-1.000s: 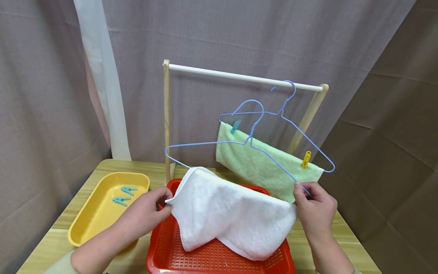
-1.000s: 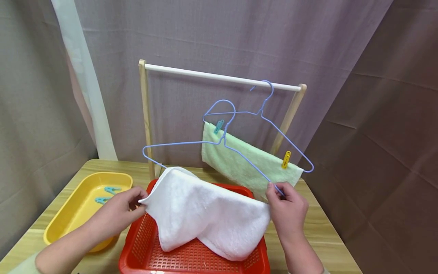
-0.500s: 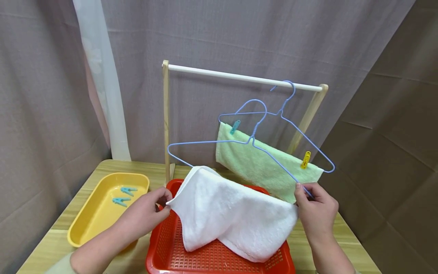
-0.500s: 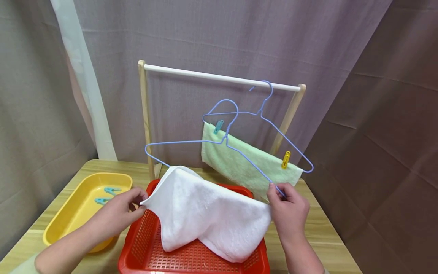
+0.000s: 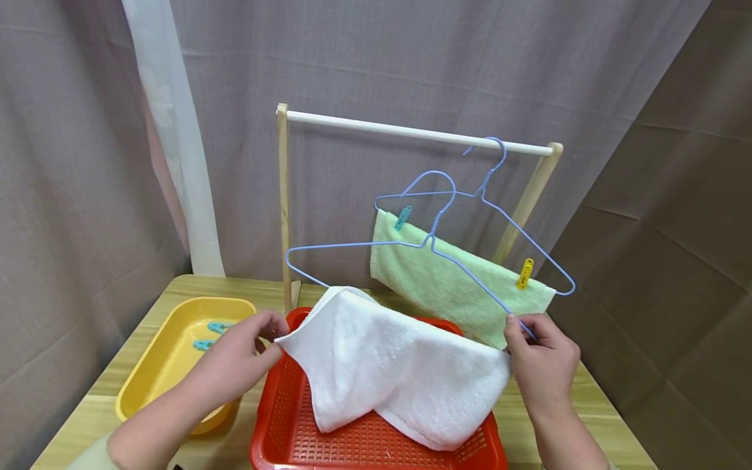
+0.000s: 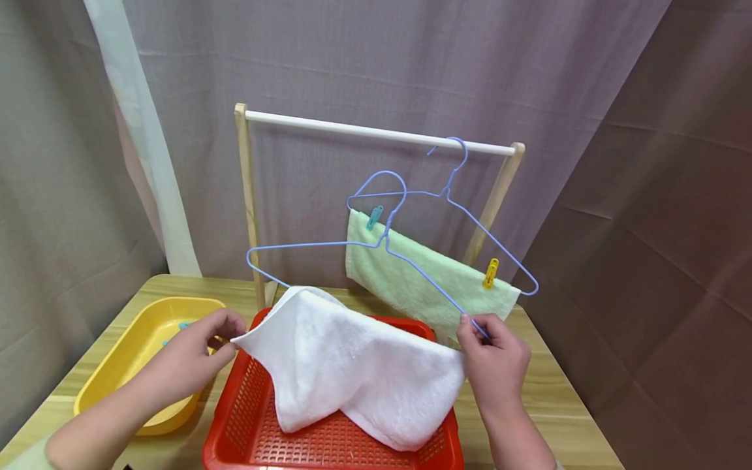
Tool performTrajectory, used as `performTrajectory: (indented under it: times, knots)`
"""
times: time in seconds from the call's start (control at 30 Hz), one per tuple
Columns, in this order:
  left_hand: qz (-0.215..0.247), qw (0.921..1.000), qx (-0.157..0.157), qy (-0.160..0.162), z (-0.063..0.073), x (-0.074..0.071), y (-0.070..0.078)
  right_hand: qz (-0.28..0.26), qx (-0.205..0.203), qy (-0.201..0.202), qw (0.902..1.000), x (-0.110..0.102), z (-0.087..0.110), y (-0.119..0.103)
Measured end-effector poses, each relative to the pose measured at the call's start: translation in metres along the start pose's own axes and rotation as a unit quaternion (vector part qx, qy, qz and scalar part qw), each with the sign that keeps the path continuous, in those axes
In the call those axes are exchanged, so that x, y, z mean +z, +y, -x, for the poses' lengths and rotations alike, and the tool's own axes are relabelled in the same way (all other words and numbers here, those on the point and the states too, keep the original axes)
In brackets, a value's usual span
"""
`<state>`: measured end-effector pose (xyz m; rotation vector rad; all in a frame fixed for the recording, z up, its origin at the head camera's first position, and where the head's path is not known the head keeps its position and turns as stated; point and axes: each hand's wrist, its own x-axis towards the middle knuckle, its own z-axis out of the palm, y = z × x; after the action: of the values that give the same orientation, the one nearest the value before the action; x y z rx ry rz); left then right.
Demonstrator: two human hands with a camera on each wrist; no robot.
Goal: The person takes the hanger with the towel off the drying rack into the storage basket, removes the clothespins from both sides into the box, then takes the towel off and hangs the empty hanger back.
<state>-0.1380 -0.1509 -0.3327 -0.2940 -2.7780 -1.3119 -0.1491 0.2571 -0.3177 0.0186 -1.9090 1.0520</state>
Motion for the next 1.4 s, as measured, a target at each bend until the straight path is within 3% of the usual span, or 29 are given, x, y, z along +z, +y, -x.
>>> performTrajectory:
  times: [0.4,0.77,1.1,1.4]
  knots:
    - [-0.022,0.9997,0.003,0.015,-0.005,-0.009,0.008,0.000,-0.004,-0.005,1.0000,-0.002,0.000,0.000]
    - [-0.025,0.9988,0.039,0.018,-0.014,-0.006,0.020,0.001,-0.012,-0.001,0.9999,0.000,0.001,-0.001]
    - [-0.068,0.9959,0.059,0.011,-0.028,-0.002,0.036,0.005,-0.016,-0.002,0.9999,0.001,0.001,-0.002]
    - [-0.088,0.9933,0.072,0.023,-0.034,0.001,0.040,-0.003,-0.023,-0.003,0.9997,0.002,0.001,-0.003]
